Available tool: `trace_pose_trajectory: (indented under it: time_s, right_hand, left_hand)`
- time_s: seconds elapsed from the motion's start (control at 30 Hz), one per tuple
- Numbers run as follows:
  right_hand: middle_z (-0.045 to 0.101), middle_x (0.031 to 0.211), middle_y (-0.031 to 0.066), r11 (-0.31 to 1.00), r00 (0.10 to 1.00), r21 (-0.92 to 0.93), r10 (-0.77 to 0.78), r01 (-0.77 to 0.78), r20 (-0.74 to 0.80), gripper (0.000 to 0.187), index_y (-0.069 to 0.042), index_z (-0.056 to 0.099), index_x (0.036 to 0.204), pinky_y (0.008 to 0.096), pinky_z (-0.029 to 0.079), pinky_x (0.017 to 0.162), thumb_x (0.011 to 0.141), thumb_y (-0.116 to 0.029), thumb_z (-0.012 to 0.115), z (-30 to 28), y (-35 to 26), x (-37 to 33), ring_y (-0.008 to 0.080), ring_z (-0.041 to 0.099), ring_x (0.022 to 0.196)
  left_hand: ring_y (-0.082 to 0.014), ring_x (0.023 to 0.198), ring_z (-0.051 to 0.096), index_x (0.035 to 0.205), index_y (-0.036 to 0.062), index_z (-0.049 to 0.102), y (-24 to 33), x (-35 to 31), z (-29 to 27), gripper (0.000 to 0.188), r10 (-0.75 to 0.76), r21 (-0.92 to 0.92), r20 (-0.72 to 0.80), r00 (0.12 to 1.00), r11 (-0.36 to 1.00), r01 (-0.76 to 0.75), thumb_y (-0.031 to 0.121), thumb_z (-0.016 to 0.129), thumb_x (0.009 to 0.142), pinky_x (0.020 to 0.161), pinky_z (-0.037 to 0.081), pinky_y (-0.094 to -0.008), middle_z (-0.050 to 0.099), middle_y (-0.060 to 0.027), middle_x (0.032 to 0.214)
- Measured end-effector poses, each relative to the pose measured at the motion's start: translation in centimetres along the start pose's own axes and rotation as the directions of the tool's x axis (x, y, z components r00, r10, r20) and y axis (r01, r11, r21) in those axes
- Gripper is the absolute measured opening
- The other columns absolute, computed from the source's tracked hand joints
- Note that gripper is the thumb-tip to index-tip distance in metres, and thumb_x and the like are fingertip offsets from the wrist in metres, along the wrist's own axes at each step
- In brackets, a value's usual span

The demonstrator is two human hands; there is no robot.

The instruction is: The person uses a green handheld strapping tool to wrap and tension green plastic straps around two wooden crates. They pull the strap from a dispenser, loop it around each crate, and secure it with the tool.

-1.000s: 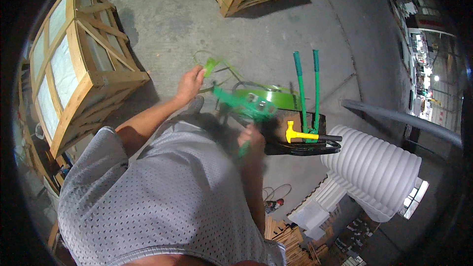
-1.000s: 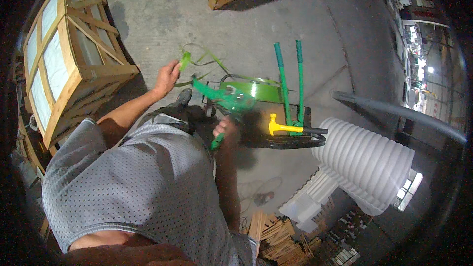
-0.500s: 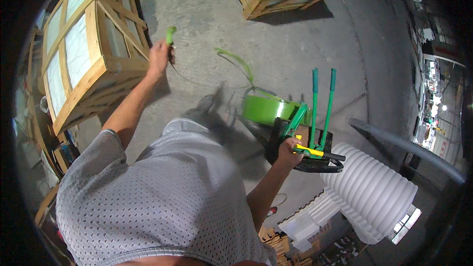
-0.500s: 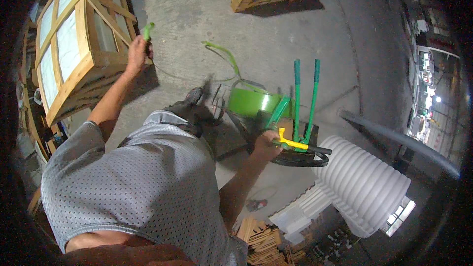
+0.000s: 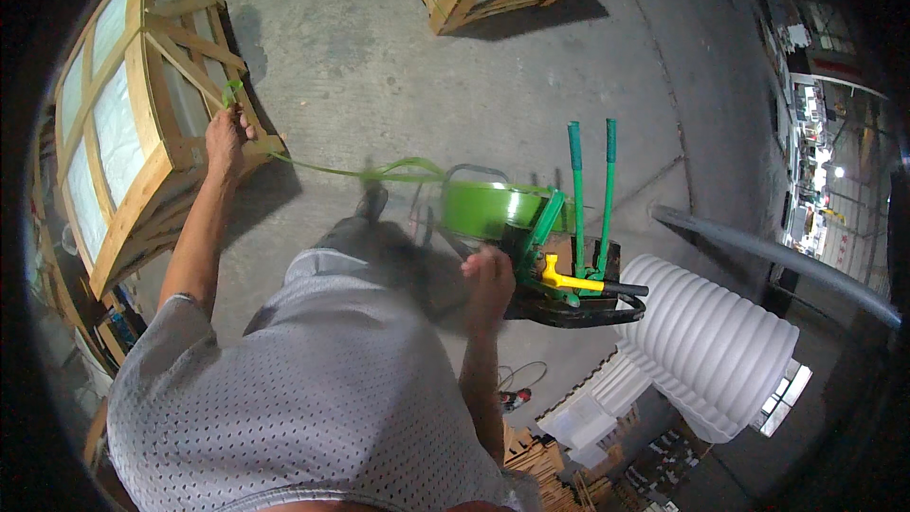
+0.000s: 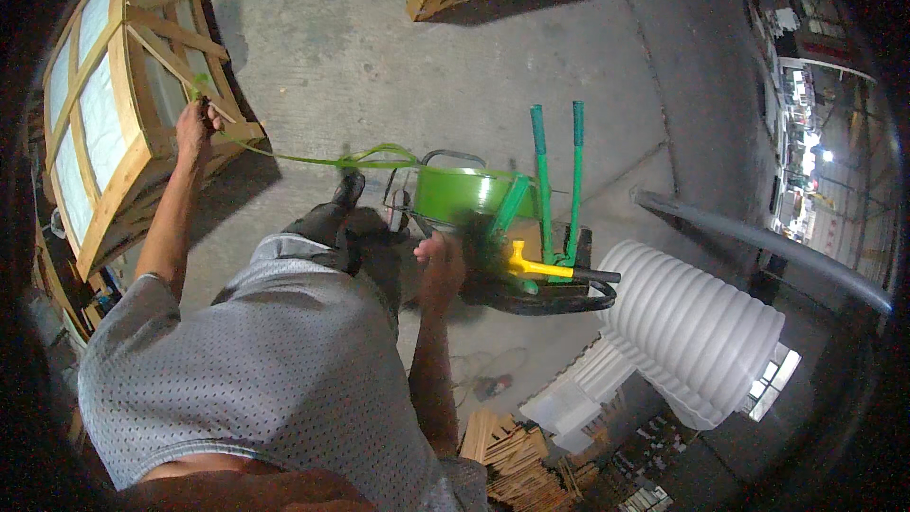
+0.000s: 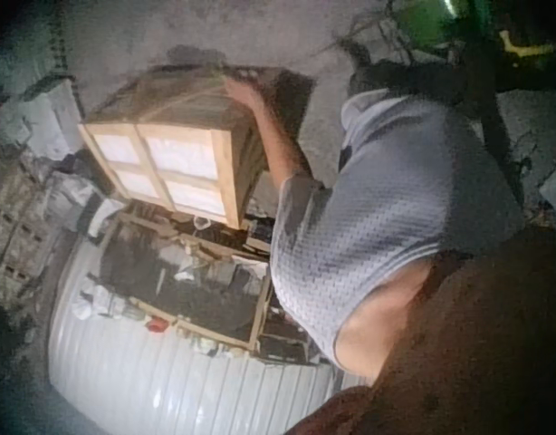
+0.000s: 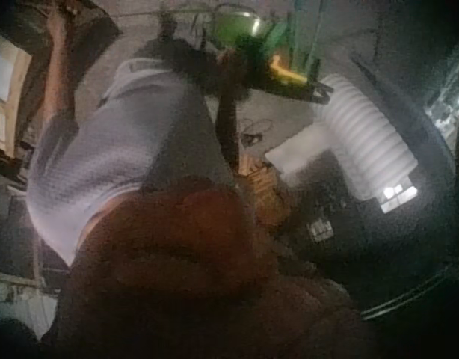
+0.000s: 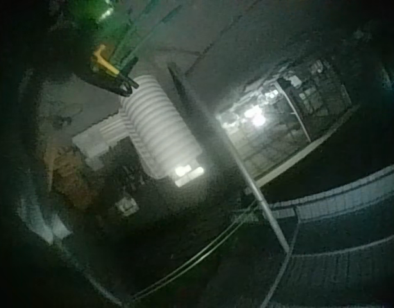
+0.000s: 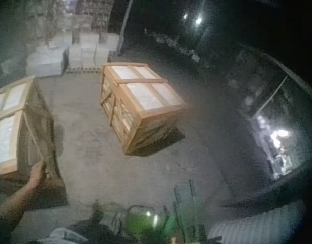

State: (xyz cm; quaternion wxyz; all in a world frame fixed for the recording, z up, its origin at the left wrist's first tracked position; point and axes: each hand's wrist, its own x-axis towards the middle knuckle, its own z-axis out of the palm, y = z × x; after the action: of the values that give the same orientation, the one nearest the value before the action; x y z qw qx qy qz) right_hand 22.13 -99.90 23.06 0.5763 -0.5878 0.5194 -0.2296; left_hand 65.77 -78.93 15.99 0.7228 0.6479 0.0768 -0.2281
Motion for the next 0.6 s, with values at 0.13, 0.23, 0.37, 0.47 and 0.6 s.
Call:
trace_pose_trajectory:
  time_s: [0.13,0.23,0.37,0.47,0.6]
  right_hand:
    - [0.060,0.081,0.0058,0.909,0.946,0.274,0.325,-0.314,0.005,0.025,0.000,0.058,0.097,0.0265,0.047,0.063,0.090,-0.024,0.058,1.0,6.8,5.3,0.0150,0.059,0.070]
    - [0.060,0.084,0.0040,0.856,0.863,0.214,0.497,-0.470,-0.094,0.023,-0.003,0.059,0.097,0.0258,0.045,0.058,0.089,-0.025,0.060,1.8,15.2,11.5,0.0157,0.058,0.070]
    - [0.059,0.085,0.0024,0.860,0.841,0.175,0.508,-0.480,-0.187,0.025,-0.008,0.058,0.100,0.0270,0.038,0.052,0.089,-0.030,0.060,0.6,25.5,19.2,0.0161,0.054,0.068]
    - [0.059,0.088,0.0027,0.853,0.814,0.170,0.521,-0.493,-0.256,0.028,-0.011,0.057,0.105,0.0286,0.035,0.052,0.089,-0.034,0.059,0.7,29.1,23.6,0.0168,0.052,0.071]
    - [0.058,0.113,0.0090,0.676,0.732,0.549,0.662,-0.492,-0.159,0.044,-0.009,0.052,0.122,0.0343,0.043,0.076,0.091,-0.040,0.056,2.8,29.1,26.4,0.0221,0.054,0.101]
  left_hand:
    - [-0.0153,0.057,0.047,0.096,0.0004,0.054,0.2,-0.3,-1.0,0.026,-0.038,0.000,-0.045,0.998,0.999,0.038,0.022,0.041,0.099,0.057,0.044,-0.0298,0.050,-0.0042,0.071]
    - [-0.0147,0.056,0.047,0.097,0.0004,0.054,1.1,-1.4,-1.8,0.023,-0.051,0.001,-0.099,0.994,0.999,0.051,0.021,0.042,0.098,0.057,0.044,-0.0292,0.050,-0.0035,0.071]
    - [-0.0128,0.060,0.047,0.101,0.0000,0.055,2.2,-2.4,-3.4,0.022,-0.072,0.010,-0.183,0.981,0.997,0.075,0.019,0.044,0.098,0.055,0.041,-0.0260,0.049,-0.0017,0.072]
    - [-0.0105,0.063,0.045,0.103,0.0008,0.054,2.7,-2.6,-5.1,0.023,-0.091,-0.043,-0.200,0.976,0.996,0.084,0.020,0.043,0.099,0.053,0.039,-0.0238,0.048,-0.0005,0.073]
    - [-0.0090,0.064,0.044,0.105,0.0016,0.054,3.7,-3.8,-7.7,0.020,-0.092,-0.062,-0.264,0.960,0.995,0.078,0.018,0.043,0.100,0.054,0.038,-0.0240,0.047,0.0003,0.073]
